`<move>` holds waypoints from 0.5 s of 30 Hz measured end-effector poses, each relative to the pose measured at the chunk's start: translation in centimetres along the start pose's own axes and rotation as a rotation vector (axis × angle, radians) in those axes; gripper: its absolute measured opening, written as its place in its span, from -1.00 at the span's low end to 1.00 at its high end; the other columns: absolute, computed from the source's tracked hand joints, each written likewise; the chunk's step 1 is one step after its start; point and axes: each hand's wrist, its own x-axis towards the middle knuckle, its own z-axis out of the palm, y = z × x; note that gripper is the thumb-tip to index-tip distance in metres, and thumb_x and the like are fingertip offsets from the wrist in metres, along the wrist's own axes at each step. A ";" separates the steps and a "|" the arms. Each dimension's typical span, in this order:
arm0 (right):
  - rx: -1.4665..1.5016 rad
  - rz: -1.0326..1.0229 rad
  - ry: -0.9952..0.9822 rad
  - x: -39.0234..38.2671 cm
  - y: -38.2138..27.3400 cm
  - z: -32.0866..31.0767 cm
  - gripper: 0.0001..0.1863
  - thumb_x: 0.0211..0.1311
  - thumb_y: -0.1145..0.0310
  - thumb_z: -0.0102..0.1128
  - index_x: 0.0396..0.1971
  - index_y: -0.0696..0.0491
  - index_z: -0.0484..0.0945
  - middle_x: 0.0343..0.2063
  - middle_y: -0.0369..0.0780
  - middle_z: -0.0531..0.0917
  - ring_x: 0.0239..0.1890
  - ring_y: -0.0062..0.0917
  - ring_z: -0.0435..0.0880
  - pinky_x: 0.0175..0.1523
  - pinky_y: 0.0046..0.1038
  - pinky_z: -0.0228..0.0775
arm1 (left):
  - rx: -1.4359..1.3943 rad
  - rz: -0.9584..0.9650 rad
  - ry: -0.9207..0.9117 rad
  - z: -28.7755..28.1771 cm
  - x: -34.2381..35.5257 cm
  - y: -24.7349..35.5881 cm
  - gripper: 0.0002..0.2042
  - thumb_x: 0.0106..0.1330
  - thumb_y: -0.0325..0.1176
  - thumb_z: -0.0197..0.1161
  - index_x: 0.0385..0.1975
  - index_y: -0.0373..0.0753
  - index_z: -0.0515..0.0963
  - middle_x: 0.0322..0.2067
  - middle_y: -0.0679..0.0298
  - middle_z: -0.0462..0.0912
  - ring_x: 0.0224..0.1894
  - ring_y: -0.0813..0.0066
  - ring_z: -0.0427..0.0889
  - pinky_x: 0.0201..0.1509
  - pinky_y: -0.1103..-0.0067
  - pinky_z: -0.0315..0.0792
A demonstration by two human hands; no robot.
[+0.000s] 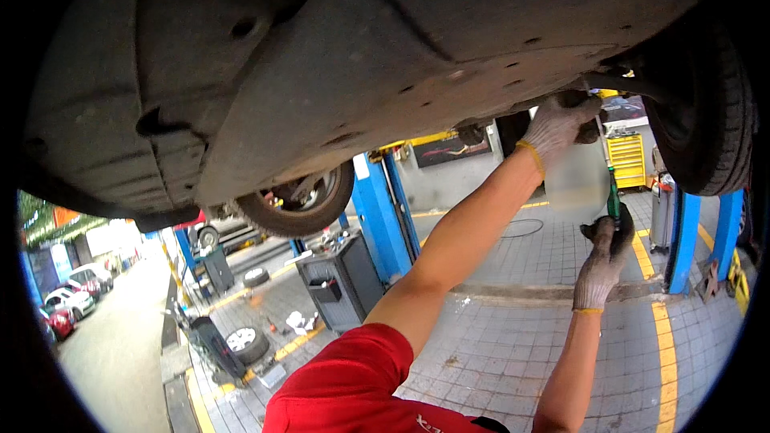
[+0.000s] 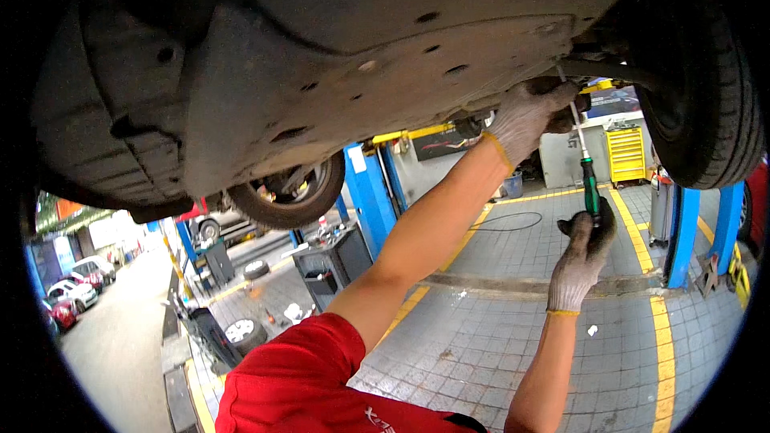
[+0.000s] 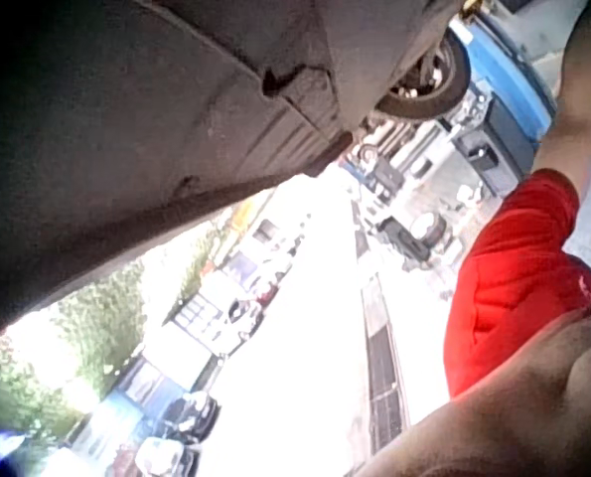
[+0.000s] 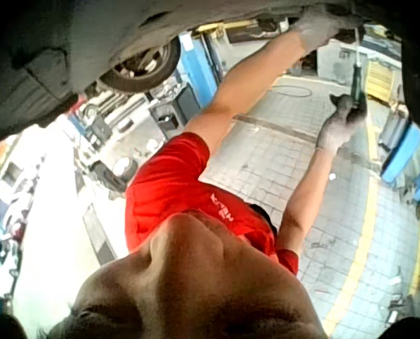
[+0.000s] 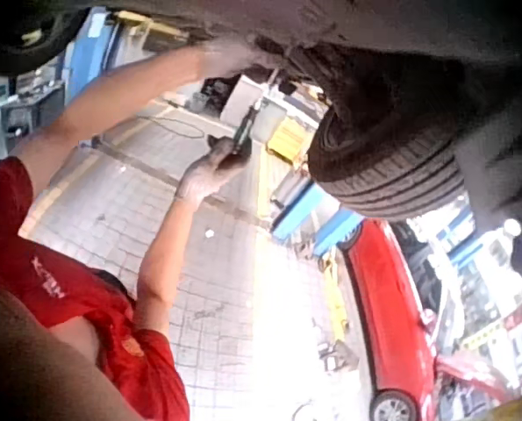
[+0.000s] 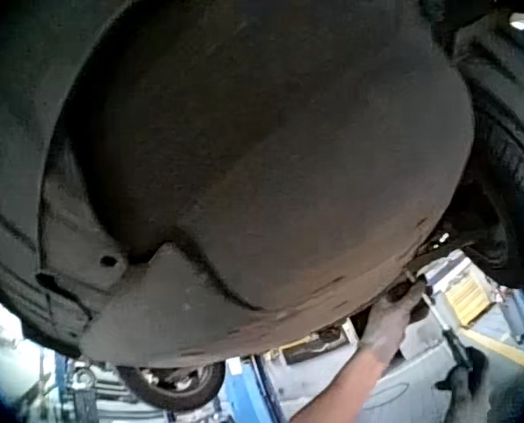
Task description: The person works underneath a raised vehicle in a garage, using a screwdriver to remove fasteners from the undercarriage. They then retrieve a socket wrench from a tool cart and use it to tighten bolts on the vehicle's underside. The person is wearing gloves and a red uniform throughout the process.
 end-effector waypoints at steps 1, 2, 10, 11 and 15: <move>0.029 0.086 -0.122 1.1 1.2 -2.1 -0.59 0.69 0.03 -0.02 0.05 0.12 0.50 -0.44 -0.31 0.49 -0.43 -0.60 0.47 -0.22 -0.40 0.53 | -0.091 -0.014 -0.003 0.8 0.0 -0.5 -0.70 0.43 -0.35 0.38 0.08 -0.31 0.58 -0.12 0.23 0.72 -0.19 0.54 0.70 -0.23 0.56 0.66; 0.089 0.190 -0.254 1.2 0.9 -2.3 -0.59 0.69 0.02 -0.02 0.02 0.10 0.51 -0.51 -0.35 0.44 -0.48 -0.62 0.42 -0.30 -0.43 0.49 | -0.147 -0.023 0.008 0.8 -0.7 0.6 -0.71 0.43 -0.36 0.39 0.06 -0.32 0.59 -0.12 0.22 0.72 -0.21 0.52 0.70 -0.25 0.55 0.67; -0.021 0.186 -0.244 0.2 2.4 -1.1 -0.46 0.70 -0.02 -0.07 0.42 0.02 0.41 -0.43 -0.36 0.44 -0.38 -0.62 0.42 -0.17 -0.49 0.47 | -0.047 0.037 0.036 -0.9 -1.4 1.8 -0.62 0.37 -0.33 0.45 0.08 -0.41 0.62 -0.06 0.12 0.77 -0.13 0.37 0.71 0.05 0.42 0.61; -0.109 0.021 -0.208 -0.1 3.2 -0.6 -0.47 0.70 0.03 -0.07 0.44 0.03 0.38 -0.40 -0.34 0.45 -0.36 -0.61 0.44 -0.14 -0.46 0.49 | -0.099 0.077 0.035 -0.9 -1.2 1.2 -0.61 0.37 -0.32 0.46 0.10 -0.40 0.62 -0.05 0.12 0.77 -0.12 0.37 0.71 0.05 0.42 0.61; 0.101 0.220 -0.120 1.4 3.6 0.2 -0.59 0.71 0.07 -0.06 0.26 0.04 0.49 -0.52 -0.42 0.33 -0.52 -0.68 0.29 -0.34 -0.50 0.33 | 0.093 0.134 -0.016 -1.4 -2.0 1.7 -0.79 0.47 -0.39 0.32 0.01 -0.29 0.62 -0.16 0.16 0.75 -0.17 0.42 0.74 -0.10 0.44 0.64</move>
